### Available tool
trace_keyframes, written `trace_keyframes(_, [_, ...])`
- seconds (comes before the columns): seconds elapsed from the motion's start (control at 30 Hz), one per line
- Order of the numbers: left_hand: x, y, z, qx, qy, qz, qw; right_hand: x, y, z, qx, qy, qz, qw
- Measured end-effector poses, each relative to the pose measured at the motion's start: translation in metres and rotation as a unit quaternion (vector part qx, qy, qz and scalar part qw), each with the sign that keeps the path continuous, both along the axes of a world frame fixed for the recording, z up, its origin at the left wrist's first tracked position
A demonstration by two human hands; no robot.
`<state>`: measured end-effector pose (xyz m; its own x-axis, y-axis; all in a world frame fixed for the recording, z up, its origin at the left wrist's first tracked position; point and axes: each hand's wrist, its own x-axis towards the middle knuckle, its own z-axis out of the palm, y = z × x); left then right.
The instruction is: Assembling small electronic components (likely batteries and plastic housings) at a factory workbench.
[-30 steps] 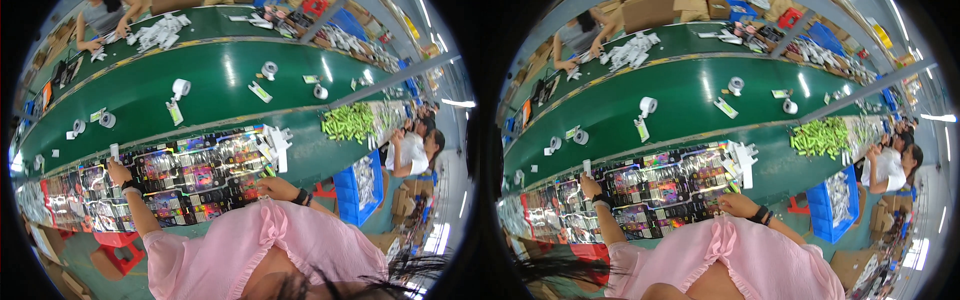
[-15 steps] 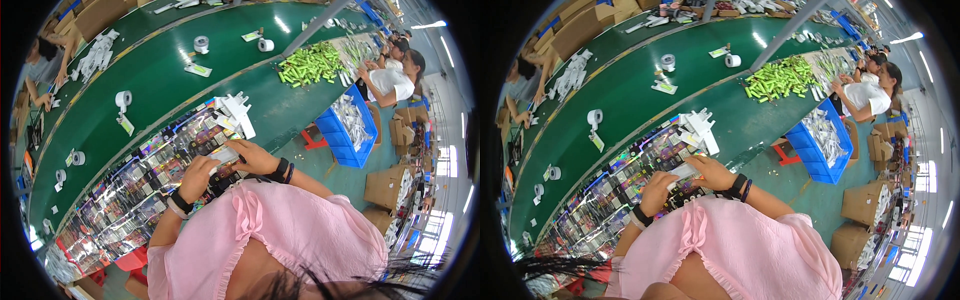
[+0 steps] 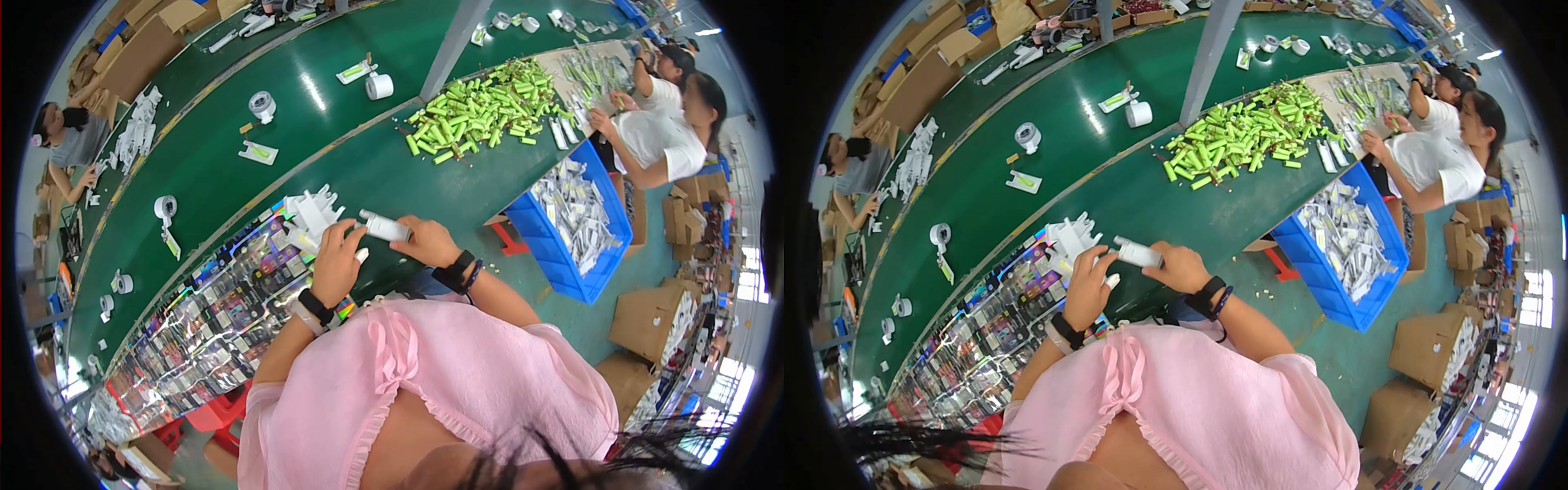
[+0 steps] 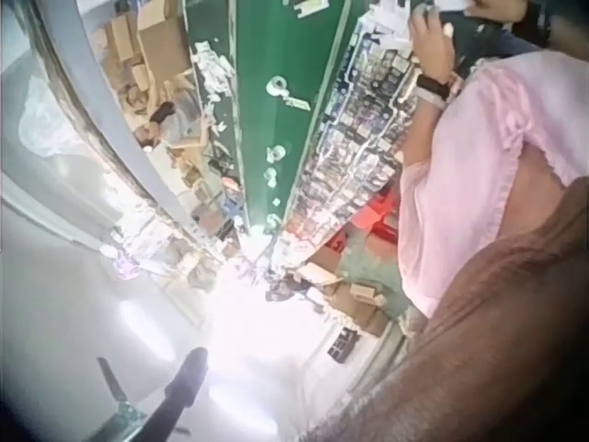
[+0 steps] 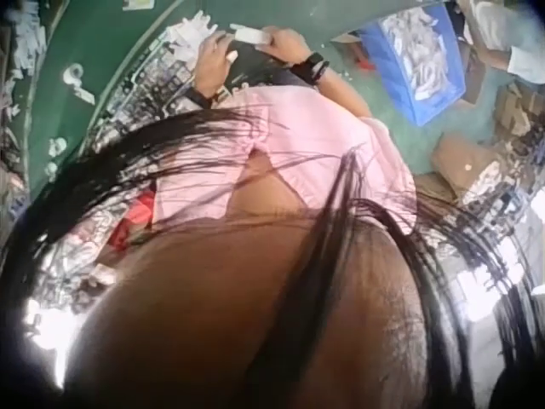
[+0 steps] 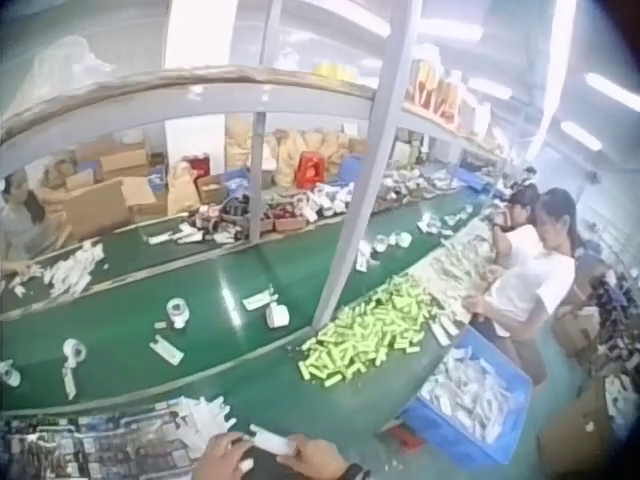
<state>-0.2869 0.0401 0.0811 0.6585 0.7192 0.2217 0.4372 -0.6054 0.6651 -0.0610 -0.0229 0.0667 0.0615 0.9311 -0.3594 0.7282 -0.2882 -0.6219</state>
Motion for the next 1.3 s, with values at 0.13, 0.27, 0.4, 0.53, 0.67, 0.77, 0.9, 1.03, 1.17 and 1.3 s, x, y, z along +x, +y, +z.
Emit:
trace_keyframes(0.13, [0.065, 0.003, -0.039, -0.092, 0.061, 0.043, 0.993, 0.048, 0.021, -0.041, 0.086, -0.133, 0.063, 0.985])
trace_keyframes(0.27, [0.102, -0.004, -0.048, -0.141, 0.126, 0.132, 0.973, 0.089, 0.066, -0.034, 0.146, -0.157, 0.065, 0.975])
trace_keyframes(0.4, [0.121, -0.009, -0.059, -0.132, 0.14, 0.195, 0.962, 0.11, 0.129, -0.043, 0.177, -0.254, 0.026, 0.951])
trace_keyframes(0.53, [0.136, -0.011, -0.053, -0.122, 0.174, 0.207, 0.955, 0.107, 0.163, -0.067, 0.156, -0.284, 0.071, 0.943])
trace_keyframes(0.67, [0.137, -0.008, -0.056, -0.089, 0.192, 0.199, 0.957, 0.102, 0.167, -0.063, 0.123, -0.297, 0.103, 0.941])
trace_keyframes(0.77, [0.129, -0.003, -0.057, -0.103, 0.181, 0.206, 0.956, 0.119, 0.155, -0.066, 0.155, -0.121, 0.149, 0.969])
trace_keyframes(0.9, [0.116, -0.005, -0.062, -0.124, 0.149, 0.2, 0.96, 0.111, 0.127, -0.054, -0.013, 0.174, 0.159, 0.972])
trace_keyframes(1.03, [0.112, -0.009, -0.068, -0.1, 0.118, 0.186, 0.97, 0.091, 0.104, -0.058, -0.104, 0.207, 0.119, 0.965])
trace_keyframes(1.17, [0.108, -0.011, -0.075, -0.09, 0.092, 0.186, 0.974, 0.075, 0.092, -0.062, -0.046, 0.072, 0.153, 0.985])
trace_keyframes(1.3, [0.107, -0.012, -0.076, -0.097, 0.098, 0.178, 0.974, 0.067, 0.085, -0.057, -0.032, 0.002, 0.155, 0.987])
